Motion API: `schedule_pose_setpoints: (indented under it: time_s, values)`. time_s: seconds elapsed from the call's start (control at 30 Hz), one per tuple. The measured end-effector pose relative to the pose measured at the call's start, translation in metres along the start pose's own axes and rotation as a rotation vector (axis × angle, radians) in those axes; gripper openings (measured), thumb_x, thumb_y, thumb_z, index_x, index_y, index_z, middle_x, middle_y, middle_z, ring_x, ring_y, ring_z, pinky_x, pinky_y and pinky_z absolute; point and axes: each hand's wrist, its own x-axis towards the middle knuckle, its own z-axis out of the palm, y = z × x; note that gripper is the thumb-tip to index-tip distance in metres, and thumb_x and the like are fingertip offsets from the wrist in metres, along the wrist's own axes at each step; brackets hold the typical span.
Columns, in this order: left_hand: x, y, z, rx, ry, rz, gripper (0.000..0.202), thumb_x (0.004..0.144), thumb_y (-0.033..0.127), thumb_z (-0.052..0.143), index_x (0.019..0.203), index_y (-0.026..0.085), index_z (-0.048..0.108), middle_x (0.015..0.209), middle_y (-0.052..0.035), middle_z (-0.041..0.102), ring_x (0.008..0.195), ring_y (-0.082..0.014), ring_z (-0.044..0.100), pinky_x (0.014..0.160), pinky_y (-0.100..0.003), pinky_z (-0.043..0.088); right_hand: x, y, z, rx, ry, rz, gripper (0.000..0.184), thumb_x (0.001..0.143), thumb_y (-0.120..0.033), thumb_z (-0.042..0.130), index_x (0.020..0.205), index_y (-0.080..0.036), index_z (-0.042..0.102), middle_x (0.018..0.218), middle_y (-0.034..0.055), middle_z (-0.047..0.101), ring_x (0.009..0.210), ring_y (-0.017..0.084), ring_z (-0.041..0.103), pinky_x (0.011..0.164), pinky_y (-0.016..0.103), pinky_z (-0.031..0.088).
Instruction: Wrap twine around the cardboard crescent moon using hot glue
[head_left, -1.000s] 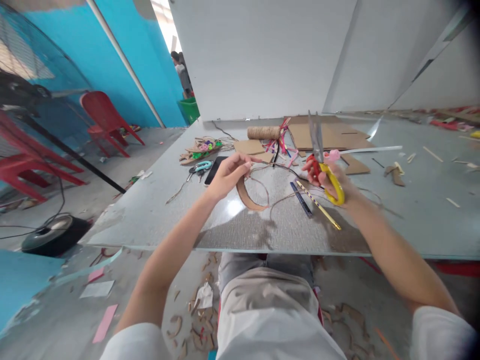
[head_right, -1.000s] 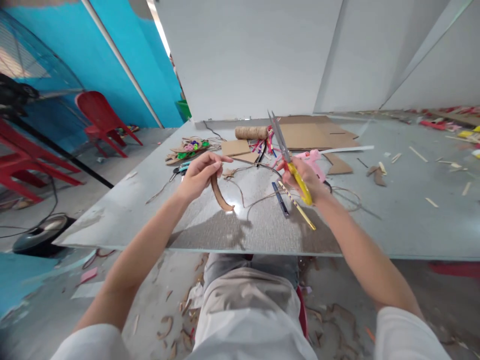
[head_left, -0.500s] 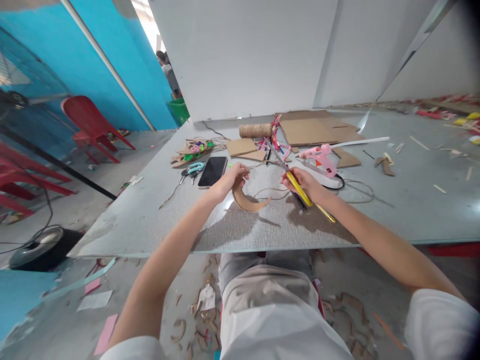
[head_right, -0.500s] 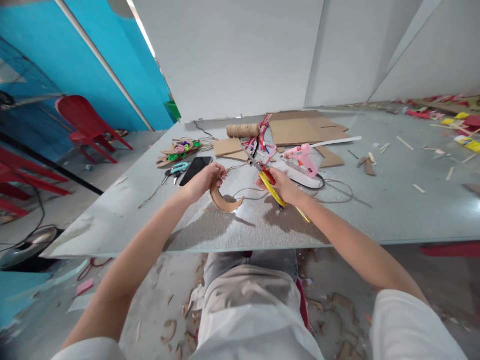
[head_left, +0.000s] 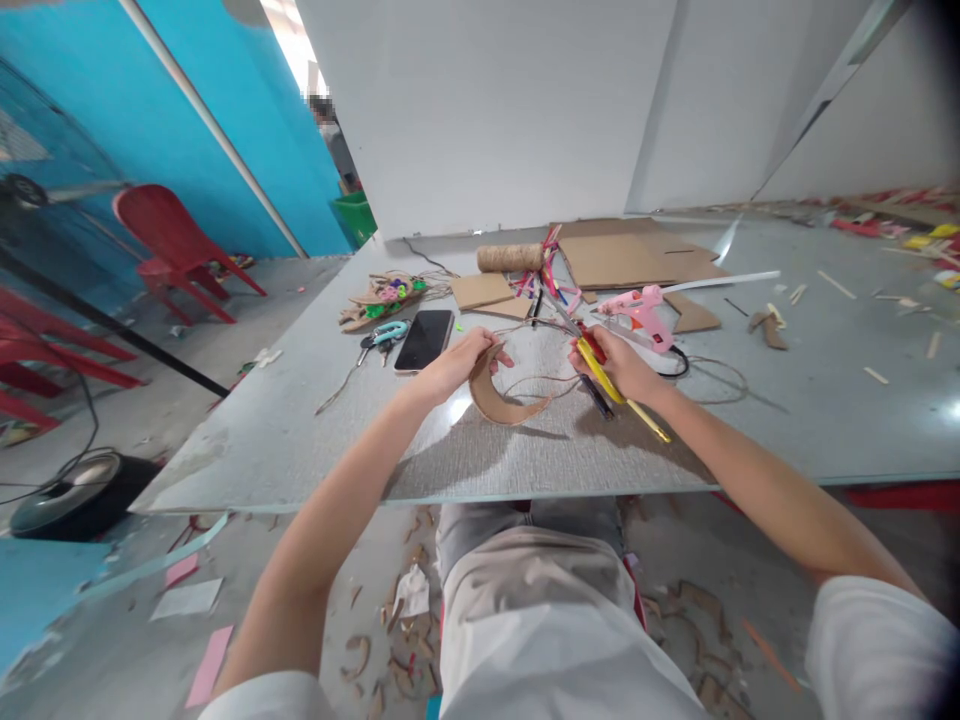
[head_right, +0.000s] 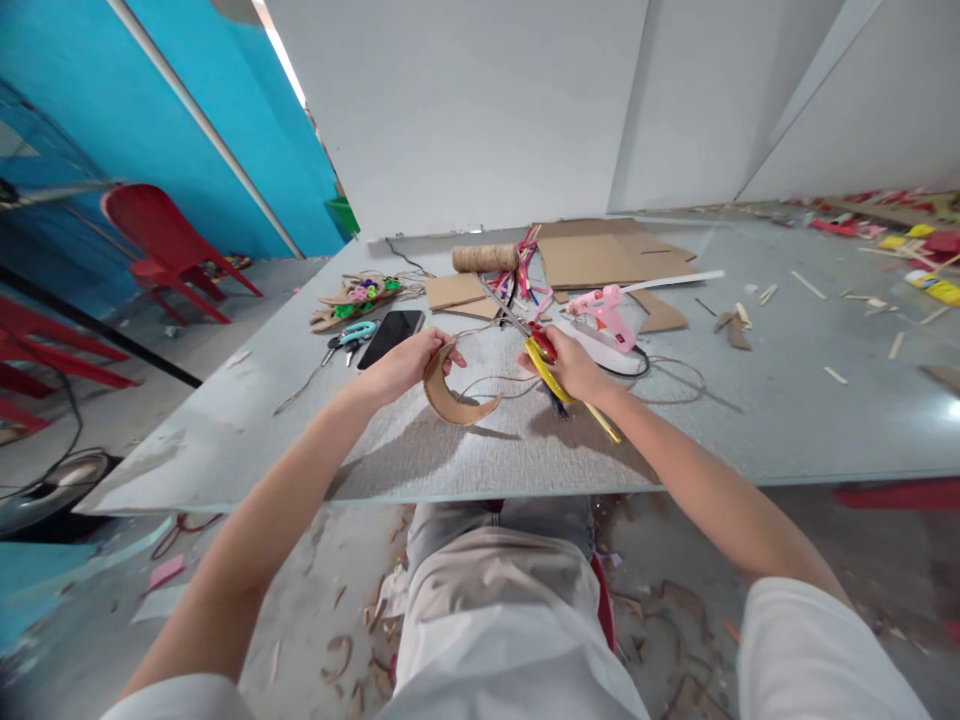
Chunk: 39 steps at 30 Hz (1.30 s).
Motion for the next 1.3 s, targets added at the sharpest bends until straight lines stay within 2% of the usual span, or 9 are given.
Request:
schedule_pose_setpoints:
  time_s: [0.13, 0.23, 0.33, 0.47, 0.57, 0.73, 0.87, 1.03, 1.3]
  values:
    - [-0.004, 0.005, 0.001, -0.014, -0.016, -0.002, 0.007, 0.080, 0.015, 0.045, 0.077, 0.019, 0.050, 0.080, -0.0043, 0.071, 0.062, -0.0105, 0.054, 0.062, -0.025, 0.042, 0.001, -0.004, -0.001, -0.020, -0.003, 0.051, 0.048, 0.072, -0.066, 0.062, 0.081, -0.022, 0.046, 0.079, 0.0040, 0.060, 0.073, 0.019, 0.057, 0.065, 0.034, 0.047]
    - [-0.007, 0.010, 0.002, -0.029, -0.016, -0.021, 0.007, 0.082, 0.013, 0.045, 0.080, 0.019, 0.049, 0.081, -0.0039, 0.071, 0.063, -0.0097, 0.054, 0.063, -0.024, 0.041, 0.000, -0.005, -0.002, -0.066, -0.025, 0.071, 0.050, 0.071, -0.068, 0.061, 0.082, -0.021, 0.046, 0.080, 0.0052, 0.061, 0.071, 0.019, 0.058, 0.065, 0.033, 0.046]
    - [-0.011, 0.015, 0.005, -0.017, -0.003, -0.016, 0.004, 0.084, 0.014, 0.048, 0.084, 0.018, 0.049, 0.079, -0.0026, 0.069, 0.064, -0.0090, 0.053, 0.063, -0.023, 0.040, 0.000, -0.002, -0.002, -0.186, -0.019, 0.060, 0.052, 0.071, -0.067, 0.061, 0.091, -0.020, 0.050, 0.081, 0.0054, 0.062, 0.071, 0.020, 0.058, 0.064, 0.033, 0.043]
    - [-0.011, 0.020, 0.009, -0.010, 0.084, 0.116, 0.007, 0.084, 0.011, 0.046, 0.084, 0.017, 0.050, 0.070, 0.0012, 0.062, 0.063, -0.0088, 0.052, 0.065, -0.023, 0.040, -0.002, 0.000, -0.003, -0.369, 0.008, 0.044, 0.062, 0.070, -0.064, 0.062, 0.111, -0.019, 0.051, 0.077, 0.0034, 0.061, 0.069, 0.021, 0.058, 0.061, 0.033, 0.040]
    - [-0.009, 0.020, 0.009, -0.087, 0.122, 0.211, 0.010, 0.085, 0.013, 0.040, 0.083, 0.018, 0.049, 0.069, 0.0013, 0.060, 0.067, -0.0104, 0.054, 0.068, -0.025, 0.040, -0.002, -0.004, -0.003, -0.447, 0.060, -0.004, 0.065, 0.071, -0.063, 0.059, 0.117, -0.017, 0.048, 0.083, 0.0062, 0.062, 0.078, 0.025, 0.061, 0.063, 0.033, 0.040]
    - [-0.013, 0.021, 0.009, -0.051, 0.055, 0.298, 0.003, 0.087, 0.021, 0.043, 0.089, 0.020, 0.045, 0.075, 0.0001, 0.065, 0.067, -0.0112, 0.053, 0.068, -0.026, 0.040, -0.003, -0.010, -0.005, -0.638, 0.158, -0.084, 0.055, 0.074, -0.061, 0.053, 0.107, -0.017, 0.052, 0.092, 0.0098, 0.062, 0.079, 0.026, 0.060, 0.060, 0.032, 0.034]
    - [-0.017, 0.022, 0.010, 0.030, -0.008, 0.367, 0.009, 0.088, 0.027, 0.050, 0.089, 0.019, 0.045, 0.076, -0.0004, 0.065, 0.069, -0.0104, 0.055, 0.068, -0.025, 0.041, -0.005, -0.009, -0.007, -0.720, 0.214, -0.163, 0.050, 0.075, -0.059, 0.054, 0.104, -0.018, 0.053, 0.094, 0.0091, 0.062, 0.080, 0.025, 0.059, 0.059, 0.032, 0.032]
    - [-0.018, 0.024, 0.011, 0.051, -0.027, 0.370, 0.014, 0.086, 0.030, 0.058, 0.090, 0.018, 0.051, 0.075, 0.0003, 0.061, 0.072, -0.0102, 0.059, 0.065, -0.021, 0.042, -0.007, -0.010, -0.010, -0.778, 0.254, -0.287, 0.047, 0.076, -0.058, 0.056, 0.101, -0.018, 0.053, 0.103, 0.0112, 0.063, 0.092, 0.027, 0.058, 0.066, 0.034, 0.038]
    - [-0.016, 0.023, 0.006, 0.052, -0.023, 0.358, 0.011, 0.083, 0.024, 0.057, 0.091, 0.017, 0.060, 0.088, -0.0024, 0.064, 0.077, -0.0106, 0.060, 0.071, -0.022, 0.046, -0.008, -0.011, -0.009, -0.832, 0.299, -0.299, 0.049, 0.075, -0.059, 0.055, 0.101, -0.017, 0.055, 0.104, 0.0117, 0.063, 0.093, 0.026, 0.057, 0.065, 0.034, 0.037]
